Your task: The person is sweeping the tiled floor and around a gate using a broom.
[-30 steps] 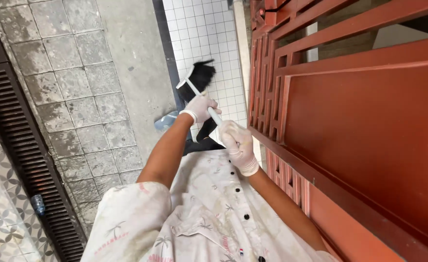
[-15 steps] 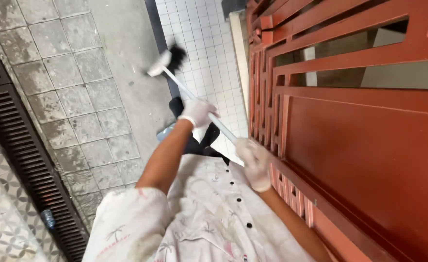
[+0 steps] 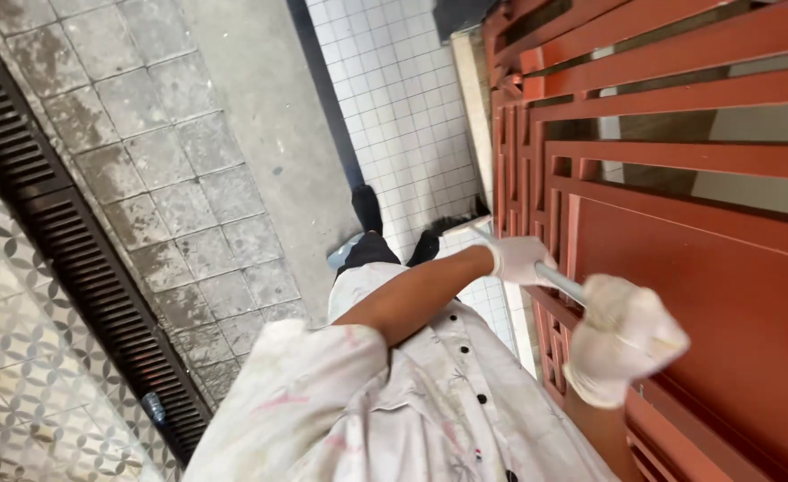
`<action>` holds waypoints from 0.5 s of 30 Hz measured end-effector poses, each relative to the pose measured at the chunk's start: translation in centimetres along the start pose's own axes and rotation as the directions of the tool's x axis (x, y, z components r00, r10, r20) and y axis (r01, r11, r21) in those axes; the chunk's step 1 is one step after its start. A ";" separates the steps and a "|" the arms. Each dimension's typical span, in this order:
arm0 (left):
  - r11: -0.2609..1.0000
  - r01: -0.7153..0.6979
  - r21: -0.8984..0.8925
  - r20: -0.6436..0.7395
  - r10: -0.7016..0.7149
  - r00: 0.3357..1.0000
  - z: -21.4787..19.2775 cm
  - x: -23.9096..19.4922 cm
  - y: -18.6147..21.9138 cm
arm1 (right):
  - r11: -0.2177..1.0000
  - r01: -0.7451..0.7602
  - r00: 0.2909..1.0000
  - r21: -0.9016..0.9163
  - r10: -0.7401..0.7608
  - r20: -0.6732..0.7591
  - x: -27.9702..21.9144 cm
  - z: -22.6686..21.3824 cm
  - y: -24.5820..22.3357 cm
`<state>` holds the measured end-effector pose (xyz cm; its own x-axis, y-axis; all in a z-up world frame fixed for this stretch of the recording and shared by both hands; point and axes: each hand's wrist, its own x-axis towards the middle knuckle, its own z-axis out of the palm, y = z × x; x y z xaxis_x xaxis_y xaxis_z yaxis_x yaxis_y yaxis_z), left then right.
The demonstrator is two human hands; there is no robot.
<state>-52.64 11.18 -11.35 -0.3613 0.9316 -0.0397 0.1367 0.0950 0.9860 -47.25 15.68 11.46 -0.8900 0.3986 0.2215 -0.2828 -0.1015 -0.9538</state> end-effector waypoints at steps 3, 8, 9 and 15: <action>0.976 0.214 -0.037 0.124 -0.208 0.970 -4.1 0.5 -4.7 | 0.912 0.109 0.994 -0.397 -0.103 0.035 0.9 2.4 4.1; 0.996 -0.086 -0.012 -0.288 0.079 0.954 -12.6 -4.0 -20.0 | 0.837 0.144 0.966 -0.527 -0.003 0.258 -1.7 3.7 14.7; 0.969 0.071 0.237 -0.306 0.005 0.952 -16.1 -5.1 -19.5 | 0.886 0.138 0.949 -0.443 0.009 0.314 -0.6 4.7 15.7; 0.925 0.173 0.337 -0.369 -0.039 0.929 -20.7 -6.6 -4.9 | 0.837 0.188 0.914 -0.514 0.042 0.403 7.5 8.6 4.3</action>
<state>-70.01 -2.68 -12.55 -0.6812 0.7319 -0.0162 0.3749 0.3677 0.8510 -58.27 10.36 10.76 -0.9696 -0.0071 0.2445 -0.2204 0.4587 -0.8608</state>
